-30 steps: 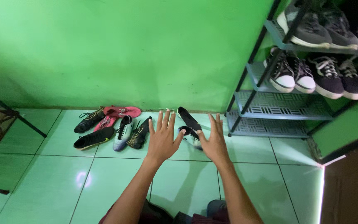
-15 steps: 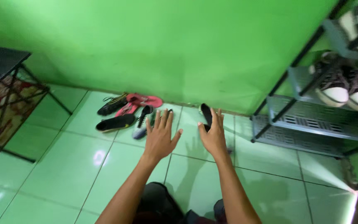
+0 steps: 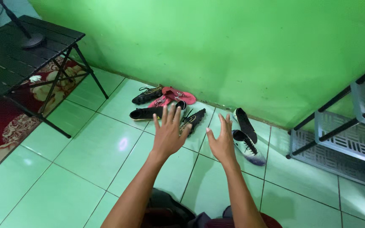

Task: The person picks up pairs of shoes from the floor, briefly inspects them, and places them on a multi-tier shoe rack. They handle several pairs including black sneakers, high-top sneakers, and pink running shoes, arranging them neatly on the shelves.

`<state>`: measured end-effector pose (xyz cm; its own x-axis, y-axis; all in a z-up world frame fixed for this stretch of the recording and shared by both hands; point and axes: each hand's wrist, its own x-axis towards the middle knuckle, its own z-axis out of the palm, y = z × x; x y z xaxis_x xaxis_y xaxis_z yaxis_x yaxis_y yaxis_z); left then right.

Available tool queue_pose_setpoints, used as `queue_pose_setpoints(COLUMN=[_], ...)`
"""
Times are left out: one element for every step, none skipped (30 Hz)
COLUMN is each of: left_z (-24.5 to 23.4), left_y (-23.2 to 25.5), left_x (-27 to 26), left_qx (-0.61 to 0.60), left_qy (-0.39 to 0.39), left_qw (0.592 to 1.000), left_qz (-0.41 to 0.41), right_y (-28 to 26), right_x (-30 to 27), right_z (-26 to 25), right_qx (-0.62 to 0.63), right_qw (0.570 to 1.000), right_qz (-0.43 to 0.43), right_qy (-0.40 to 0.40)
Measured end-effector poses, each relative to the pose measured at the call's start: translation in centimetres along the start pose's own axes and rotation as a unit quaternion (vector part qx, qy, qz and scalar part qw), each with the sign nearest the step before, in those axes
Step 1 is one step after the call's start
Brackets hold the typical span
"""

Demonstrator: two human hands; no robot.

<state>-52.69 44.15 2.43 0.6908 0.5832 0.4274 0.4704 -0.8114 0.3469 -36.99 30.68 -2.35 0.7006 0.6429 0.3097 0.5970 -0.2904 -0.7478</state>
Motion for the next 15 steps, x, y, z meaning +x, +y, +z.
queue_pose_setpoints(left_z=[0.3,0.5,0.9,1.2,1.5,1.8,1.9,2.0,2.0,2.0,1.8,1.5,1.2,0.8,0.5], left_y=[0.4,0.8,1.2,1.6,2.1,2.5,2.7,2.9,3.1,3.3,3.4,3.2,3.1,2.9,2.7], left_x=[0.3,0.6,0.7,0.6,0.5,0.5,0.4,0.4,0.2,-0.2,-0.3,-0.3,-0.4,-0.4,-0.6], left_qx=[-0.003,-0.008,-0.013,-0.018,-0.016,-0.013,-0.01,-0.008,-0.006,-0.005,-0.007,-0.009,-0.01,-0.011,-0.013], left_qy=[0.003,0.001,-0.003,-0.008,-0.001,0.006,0.015,0.007,-0.003,-0.013,-0.011,-0.01,-0.007,-0.007,-0.008], left_qw=[1.0,1.0,1.0,0.999,0.999,0.998,0.997,0.997,0.997,0.997,0.997,0.997,0.997,0.997,0.998], left_qz=[0.01,0.019,0.028,0.036,0.049,0.061,0.074,0.074,0.072,0.071,0.072,0.073,0.074,0.07,0.064], right_y=[0.0,0.1,0.1,0.1,0.1,0.0,-0.2,-0.5,-0.8,-1.2,-1.6,-2.1,-2.5,-2.9,-3.1], right_x=[0.0,0.2,0.1,0.1,0.4,0.4,0.4,0.4,0.1,-0.3,-0.3,-0.4,-0.5,-0.6,-1.0], right_z=[-0.4,-0.8,-1.2,-1.7,-2.3,-2.8,-3.2,-3.6,-3.9,-4.0,-4.1,-4.2,-4.2,-4.3,-4.3], right_qx=[-0.004,-0.009,-0.013,-0.012,-0.011,-0.01,-0.004,0.001,0.007,0.007,0.007,0.008,0.002,-0.004,-0.01], right_qw=[1.0,1.0,0.999,1.0,1.0,1.0,1.0,0.999,0.999,0.999,0.999,0.999,0.999,0.999,0.999], right_qz=[-0.008,-0.016,-0.023,-0.006,0.008,0.023,0.018,0.012,0.008,0.004,-0.002,-0.009,-0.011,-0.013,-0.014], right_qy=[0.007,0.014,0.02,0.019,0.018,0.017,0.025,0.033,0.041,0.042,0.046,0.05,0.047,0.044,0.039])
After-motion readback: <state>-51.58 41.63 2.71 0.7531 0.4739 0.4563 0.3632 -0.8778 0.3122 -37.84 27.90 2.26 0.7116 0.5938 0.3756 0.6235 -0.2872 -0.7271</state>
